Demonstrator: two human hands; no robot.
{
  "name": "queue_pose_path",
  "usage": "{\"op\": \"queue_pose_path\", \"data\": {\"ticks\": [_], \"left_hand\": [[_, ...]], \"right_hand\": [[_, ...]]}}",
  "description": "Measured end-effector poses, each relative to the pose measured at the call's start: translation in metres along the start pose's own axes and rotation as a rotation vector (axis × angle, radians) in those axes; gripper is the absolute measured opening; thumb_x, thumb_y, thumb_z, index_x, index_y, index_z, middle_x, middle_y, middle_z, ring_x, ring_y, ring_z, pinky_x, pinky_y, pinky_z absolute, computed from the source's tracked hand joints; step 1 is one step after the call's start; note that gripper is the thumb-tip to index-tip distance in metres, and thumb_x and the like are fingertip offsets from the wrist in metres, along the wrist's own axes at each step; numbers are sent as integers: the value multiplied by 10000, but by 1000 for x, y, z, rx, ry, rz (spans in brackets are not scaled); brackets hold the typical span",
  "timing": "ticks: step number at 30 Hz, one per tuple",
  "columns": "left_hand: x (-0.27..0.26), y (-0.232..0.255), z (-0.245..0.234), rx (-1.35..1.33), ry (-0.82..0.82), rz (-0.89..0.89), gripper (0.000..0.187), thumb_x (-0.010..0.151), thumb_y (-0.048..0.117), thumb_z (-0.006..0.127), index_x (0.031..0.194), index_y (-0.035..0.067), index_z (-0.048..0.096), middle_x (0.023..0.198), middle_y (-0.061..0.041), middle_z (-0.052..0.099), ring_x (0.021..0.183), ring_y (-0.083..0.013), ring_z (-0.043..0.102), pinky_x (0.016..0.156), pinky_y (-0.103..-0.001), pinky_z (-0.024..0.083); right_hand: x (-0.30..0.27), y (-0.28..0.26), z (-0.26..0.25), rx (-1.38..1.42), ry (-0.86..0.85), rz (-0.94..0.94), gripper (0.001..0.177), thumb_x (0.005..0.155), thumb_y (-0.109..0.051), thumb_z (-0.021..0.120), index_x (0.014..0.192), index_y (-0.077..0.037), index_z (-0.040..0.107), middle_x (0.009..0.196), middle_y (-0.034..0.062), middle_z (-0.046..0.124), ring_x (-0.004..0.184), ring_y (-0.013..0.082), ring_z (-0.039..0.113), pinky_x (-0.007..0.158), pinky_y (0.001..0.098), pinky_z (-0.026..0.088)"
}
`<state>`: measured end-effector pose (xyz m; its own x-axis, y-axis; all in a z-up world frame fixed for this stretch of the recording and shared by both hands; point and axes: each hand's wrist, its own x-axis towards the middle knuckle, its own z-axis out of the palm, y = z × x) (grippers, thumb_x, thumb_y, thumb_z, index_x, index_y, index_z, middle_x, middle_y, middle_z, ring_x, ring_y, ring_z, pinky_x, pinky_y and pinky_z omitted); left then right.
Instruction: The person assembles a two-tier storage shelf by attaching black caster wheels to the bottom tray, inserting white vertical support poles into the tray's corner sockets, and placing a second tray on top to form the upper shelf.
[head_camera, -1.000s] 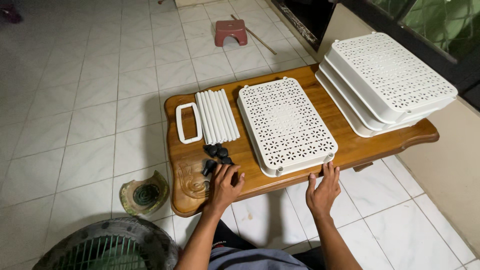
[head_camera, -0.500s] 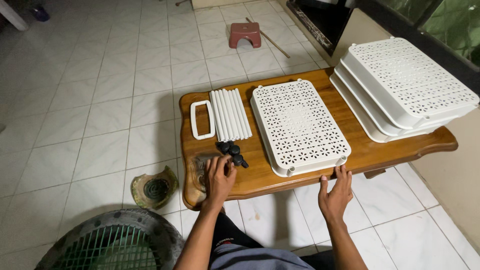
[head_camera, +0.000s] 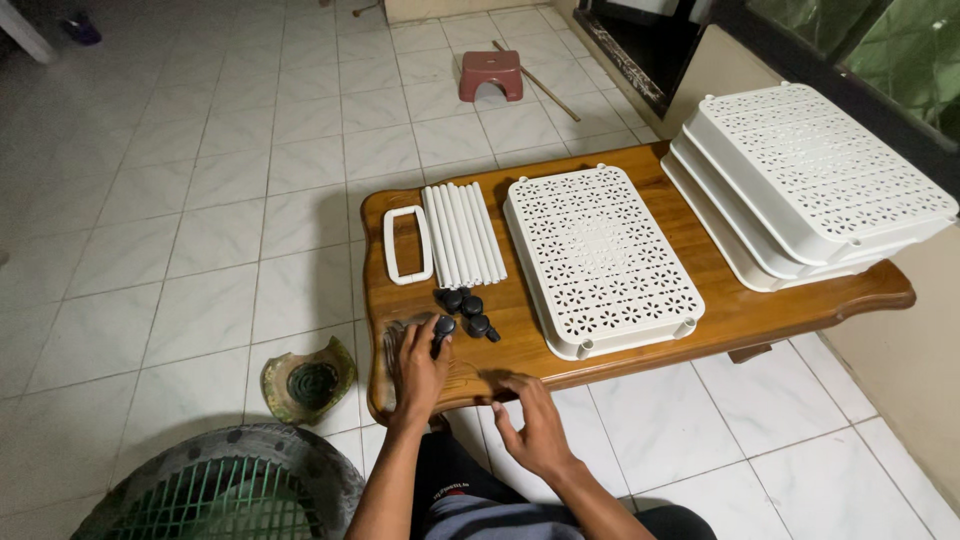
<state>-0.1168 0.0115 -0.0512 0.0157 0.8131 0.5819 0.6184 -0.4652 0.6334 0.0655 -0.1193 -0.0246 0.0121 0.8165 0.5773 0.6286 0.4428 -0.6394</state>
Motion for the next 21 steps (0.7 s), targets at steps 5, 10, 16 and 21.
{"op": "queue_pose_path", "data": {"ticks": [5, 10, 16, 21], "left_hand": [[-1, 9, -4, -221, 2, -165, 430, 861, 54, 795, 1275, 52, 678, 951, -97, 649, 830, -221, 654, 719, -329, 561], [-10, 62, -1, -328, -25, 80, 484, 863, 29, 776, 1334, 63, 669, 1016, -91, 684, 902, -206, 684, 772, -325, 578], [-19, 127, 18, -534, -178, 143, 432, 886, -21, 726, 1306, 44, 651, 1086, -135, 696, 915, -242, 712, 741, -338, 583], [-4, 143, 42, -486, -281, 235, 380, 809, 37, 784, 1179, 43, 694, 1071, -121, 705, 971, -290, 682, 820, -396, 559]], "right_hand": [[31, -18, -4, 151, -89, 244, 412, 930, -140, 688, 1286, 18, 557, 1172, 214, 642, 1060, 366, 667, 862, 402, 563], [57, -31, -31, 135, 15, 139, 483, 933, -107, 695, 1379, 2, 546, 1241, 220, 647, 1104, 365, 666, 924, 403, 532], [56, -23, -67, 230, 97, 387, 453, 904, -100, 721, 1342, -48, 617, 1229, 148, 701, 1067, 255, 723, 884, 357, 582], [42, 7, -94, 192, 205, 430, 435, 914, -75, 720, 1341, -56, 637, 1239, 137, 728, 1116, 229, 715, 942, 339, 571]]}}
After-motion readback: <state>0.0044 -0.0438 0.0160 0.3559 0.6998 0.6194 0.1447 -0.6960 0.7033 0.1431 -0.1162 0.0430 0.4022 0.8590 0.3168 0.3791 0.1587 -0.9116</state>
